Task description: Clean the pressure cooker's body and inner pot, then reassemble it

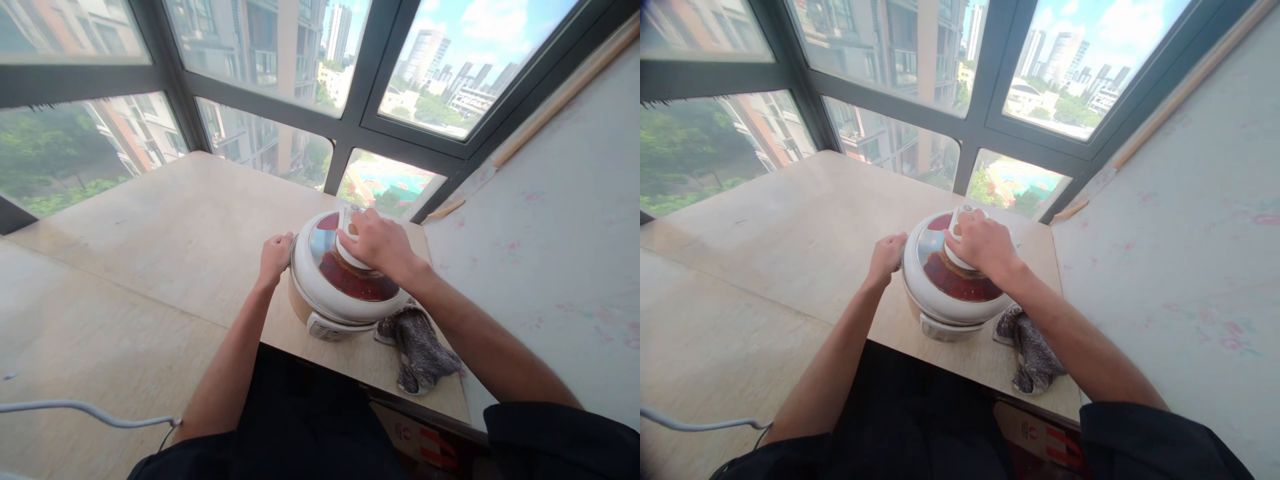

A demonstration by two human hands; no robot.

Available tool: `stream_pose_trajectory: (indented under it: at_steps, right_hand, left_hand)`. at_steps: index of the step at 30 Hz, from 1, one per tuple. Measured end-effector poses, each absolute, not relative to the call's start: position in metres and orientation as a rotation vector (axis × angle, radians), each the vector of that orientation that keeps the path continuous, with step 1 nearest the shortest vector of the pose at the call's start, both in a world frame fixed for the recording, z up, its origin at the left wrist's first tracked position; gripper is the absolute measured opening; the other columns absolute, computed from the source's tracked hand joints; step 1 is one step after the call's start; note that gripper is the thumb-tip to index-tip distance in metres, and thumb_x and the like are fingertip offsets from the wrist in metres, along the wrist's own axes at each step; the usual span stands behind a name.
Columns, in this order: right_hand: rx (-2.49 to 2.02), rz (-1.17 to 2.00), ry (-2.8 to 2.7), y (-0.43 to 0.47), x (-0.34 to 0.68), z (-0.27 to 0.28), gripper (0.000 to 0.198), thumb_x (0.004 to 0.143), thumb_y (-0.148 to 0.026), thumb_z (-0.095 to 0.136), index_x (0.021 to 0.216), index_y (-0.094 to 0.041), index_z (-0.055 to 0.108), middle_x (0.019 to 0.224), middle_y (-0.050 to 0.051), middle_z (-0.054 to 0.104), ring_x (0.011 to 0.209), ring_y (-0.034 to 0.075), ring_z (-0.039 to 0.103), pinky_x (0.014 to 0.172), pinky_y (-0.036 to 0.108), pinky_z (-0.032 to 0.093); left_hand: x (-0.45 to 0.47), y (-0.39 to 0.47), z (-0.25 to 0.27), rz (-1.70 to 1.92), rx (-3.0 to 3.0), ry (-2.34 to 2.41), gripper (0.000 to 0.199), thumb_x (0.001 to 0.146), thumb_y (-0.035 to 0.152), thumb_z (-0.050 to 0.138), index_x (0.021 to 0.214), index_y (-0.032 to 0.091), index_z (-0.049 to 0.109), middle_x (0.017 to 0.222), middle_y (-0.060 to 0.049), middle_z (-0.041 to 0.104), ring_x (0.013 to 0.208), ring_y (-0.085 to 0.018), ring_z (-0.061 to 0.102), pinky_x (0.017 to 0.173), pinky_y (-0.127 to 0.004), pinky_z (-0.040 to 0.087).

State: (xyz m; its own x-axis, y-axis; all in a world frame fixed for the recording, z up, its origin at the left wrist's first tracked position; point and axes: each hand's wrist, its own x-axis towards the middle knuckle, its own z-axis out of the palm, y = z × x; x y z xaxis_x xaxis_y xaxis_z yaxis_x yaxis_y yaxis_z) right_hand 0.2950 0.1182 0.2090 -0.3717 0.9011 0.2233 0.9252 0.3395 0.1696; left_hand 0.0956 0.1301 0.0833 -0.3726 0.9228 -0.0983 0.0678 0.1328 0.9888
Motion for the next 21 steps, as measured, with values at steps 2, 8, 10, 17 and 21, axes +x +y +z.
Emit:
stream_pose_trajectory:
  at_steps: [2,8,10,17,21]
  right_hand:
    - [-1.720,-0.396,-2.479,0.1180,0.2940,0.2080,0.047,0.101,-0.055,0.040,0.112,-0.017,0.064,0.109,0.015,0.066,0.088,0.027,0.066,0.068,0.032,0.041]
    - [-1.794,-0.320,-2.408,0.1178,0.2899,0.2064,0.048,0.101,-0.056,0.040,0.117,-0.017,0.064,0.113,0.017,0.066,0.094,0.029,0.067,0.075,0.036,0.047]
    - [-1.789,-0.303,-2.395,0.1174,0.2893,0.2063,0.048,0.101,-0.056,0.040,0.117,-0.017,0.064,0.114,0.018,0.066,0.095,0.030,0.067,0.077,0.037,0.049]
    - [-1.774,-0.278,-2.352,0.1149,0.2896,0.2056,0.048,0.100,-0.055,0.041,0.117,-0.016,0.065,0.116,0.019,0.065,0.098,0.031,0.067,0.078,0.039,0.052]
    - [-1.742,-0.268,-2.343,0.1143,0.2907,0.2046,0.048,0.099,-0.055,0.045,0.116,-0.015,0.066,0.115,0.018,0.065,0.098,0.031,0.067,0.078,0.038,0.052]
  left_hand:
    - [0.0955,0.1305,0.0835,1.346,0.979,1.604,0.035,0.081,0.046,0.055,0.061,0.021,0.040,0.051,0.005,0.033,0.044,-0.009,0.030,0.040,-0.023,0.022]
    - [0.0953,0.1312,0.0832,1.368,0.919,1.591,0.034,0.078,0.045,0.058,0.061,0.021,0.041,0.049,0.005,0.032,0.040,-0.008,0.029,0.037,-0.023,0.019]
    - [0.0953,0.1313,0.0833,1.371,0.911,1.593,0.034,0.078,0.044,0.058,0.061,0.021,0.041,0.048,0.005,0.033,0.039,-0.008,0.030,0.036,-0.023,0.019]
    - [0.0962,0.1301,0.0878,1.361,0.915,1.615,0.034,0.079,0.043,0.058,0.060,0.020,0.042,0.048,0.005,0.033,0.040,-0.008,0.028,0.037,-0.022,0.017]
    - [0.0965,0.1290,0.0892,1.363,0.910,1.622,0.035,0.079,0.044,0.059,0.060,0.020,0.042,0.048,0.005,0.032,0.040,-0.007,0.027,0.037,-0.022,0.017]
